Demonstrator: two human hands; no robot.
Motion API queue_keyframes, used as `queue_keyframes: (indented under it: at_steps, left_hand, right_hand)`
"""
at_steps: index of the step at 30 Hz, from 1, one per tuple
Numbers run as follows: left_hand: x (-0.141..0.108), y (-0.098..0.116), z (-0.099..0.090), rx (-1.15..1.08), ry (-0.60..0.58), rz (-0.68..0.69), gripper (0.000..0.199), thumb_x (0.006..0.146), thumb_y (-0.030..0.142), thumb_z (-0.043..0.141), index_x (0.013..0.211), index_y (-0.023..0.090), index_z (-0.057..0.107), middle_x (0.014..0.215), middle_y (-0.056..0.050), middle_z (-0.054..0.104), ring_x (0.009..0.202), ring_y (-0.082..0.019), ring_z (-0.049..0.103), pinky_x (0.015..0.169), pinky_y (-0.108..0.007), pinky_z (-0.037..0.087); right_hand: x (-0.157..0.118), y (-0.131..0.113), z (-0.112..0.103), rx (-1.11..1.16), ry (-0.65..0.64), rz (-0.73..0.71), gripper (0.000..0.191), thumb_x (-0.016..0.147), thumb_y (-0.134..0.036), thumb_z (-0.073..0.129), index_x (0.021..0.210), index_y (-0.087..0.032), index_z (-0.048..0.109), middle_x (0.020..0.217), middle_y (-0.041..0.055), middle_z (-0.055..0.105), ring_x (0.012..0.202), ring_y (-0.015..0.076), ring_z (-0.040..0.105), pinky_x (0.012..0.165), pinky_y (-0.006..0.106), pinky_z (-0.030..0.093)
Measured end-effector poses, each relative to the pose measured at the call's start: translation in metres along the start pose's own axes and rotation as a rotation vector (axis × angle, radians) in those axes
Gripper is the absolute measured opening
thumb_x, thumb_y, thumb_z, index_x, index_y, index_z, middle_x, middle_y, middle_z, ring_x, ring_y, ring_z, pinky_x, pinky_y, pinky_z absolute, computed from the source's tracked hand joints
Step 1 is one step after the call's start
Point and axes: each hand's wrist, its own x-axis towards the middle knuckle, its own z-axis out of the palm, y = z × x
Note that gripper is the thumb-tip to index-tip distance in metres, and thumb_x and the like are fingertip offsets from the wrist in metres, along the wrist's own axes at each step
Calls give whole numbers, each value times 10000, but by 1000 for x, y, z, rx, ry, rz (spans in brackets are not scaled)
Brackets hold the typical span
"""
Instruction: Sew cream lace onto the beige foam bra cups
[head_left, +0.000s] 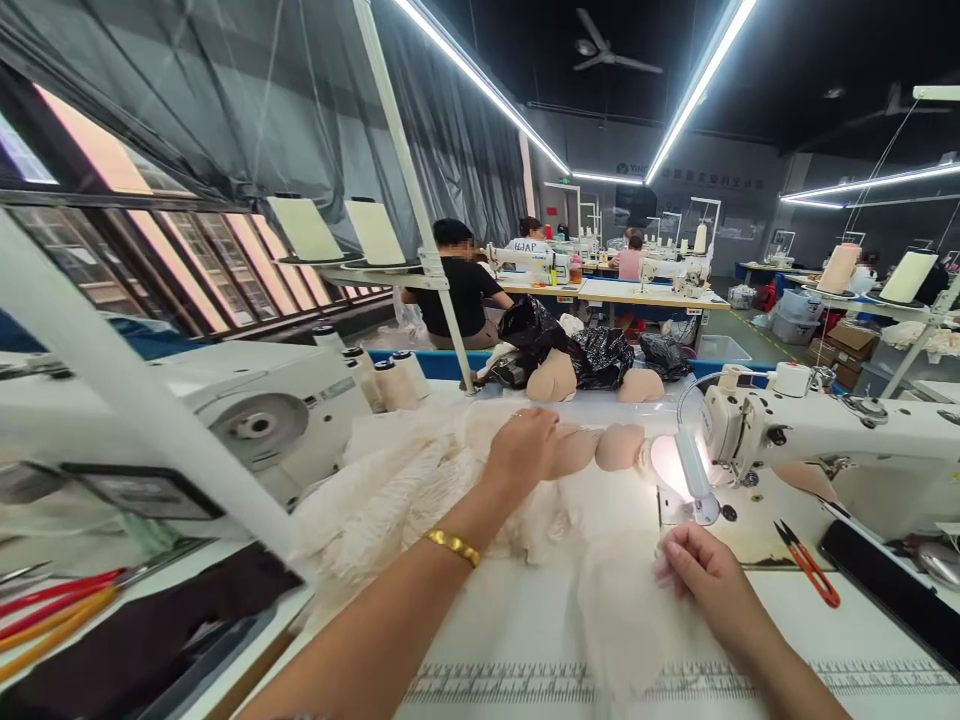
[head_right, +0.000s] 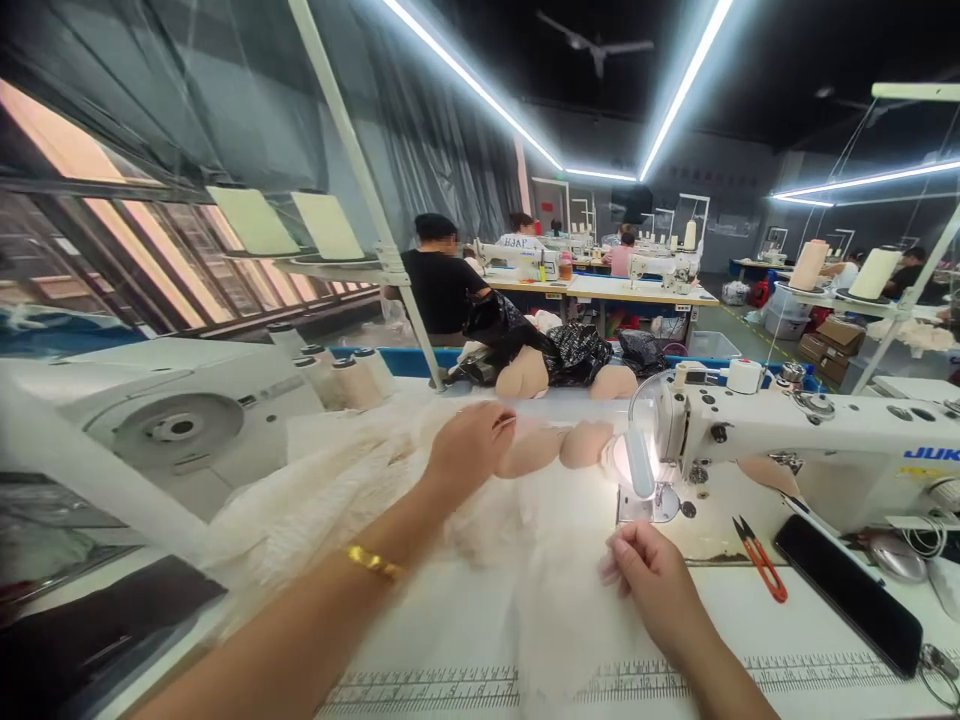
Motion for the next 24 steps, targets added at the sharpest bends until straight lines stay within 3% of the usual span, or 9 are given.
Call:
queue_keyframes:
  at_steps: [4,7,11,14,17,19,21,22,24]
  left_hand:
    - [-32,23,2,-286,-62,-81,173,898,348,559,834,218,653,712,-3,639,650,-192,589,575,-278,423]
    - [-60,48,7,-534,-256,-121,127,821,334,602,784,212,610,695,29,598,648,-174,559,566,-257,385]
    - [-72,73,10,-464,-389,-120,90,820,285,553,769,211,555,726,23,591,708,-186,557,599,-272,372]
    - [-61,81,8,-426,-451,38,180,762,316,647,907,212,627,988,-45,697,956,-265,629,798,-340,477]
    - [-45,85,4,-596,-729,231,494,697,357,766,1162,242,642,1262,-77,679,1210,-319,601,996,-397,481]
    - [-37,87,2,-706,-943,269,476,701,369,789,1144,259,653,1112,-29,717,1058,-274,665,882,-346,526]
    - [-33,88,0,-736,-1033,243,315,722,368,774,990,247,663,856,25,683,800,-206,654,689,-278,506]
    - [-33,87,-1,-725,-1013,218,244,741,371,754,915,238,646,774,40,641,715,-182,616,622,-257,470]
    - [-34,85,-2,-661,-849,180,180,799,378,695,826,228,600,714,43,585,649,-158,556,570,-245,416]
  right_hand:
    - [-1,1,-3,90,2,55,595,842,-787,664,950,-203,696,854,55,740,751,211,650,666,313,482]
    - [-1,4,-4,181,-11,74,648,869,-817,605,978,-184,693,775,40,701,779,220,674,704,314,476]
    - [-3,6,-1,109,-15,20,568,876,-751,665,954,-189,688,729,4,659,775,213,680,745,320,487]
    - [-8,4,0,-16,-47,-37,433,902,-642,699,915,-209,685,777,14,690,771,211,679,689,305,484]
    - [-16,-4,-4,-185,-155,-120,259,990,-472,634,933,-226,695,762,0,702,738,190,662,698,301,479]
    - [-22,-14,-12,-316,-186,-182,186,1014,-391,609,961,-239,702,761,-13,698,702,174,645,700,298,476]
    - [-26,-25,-22,-465,-140,-264,169,1027,-351,589,967,-247,707,780,-7,699,700,178,641,698,303,478]
    - [-27,-31,-26,-542,-82,-328,176,1033,-341,577,960,-247,708,801,6,709,716,188,647,702,312,483]
    - [-26,-40,-33,-675,65,-489,198,1042,-322,545,964,-247,710,849,45,737,760,218,666,714,336,499]
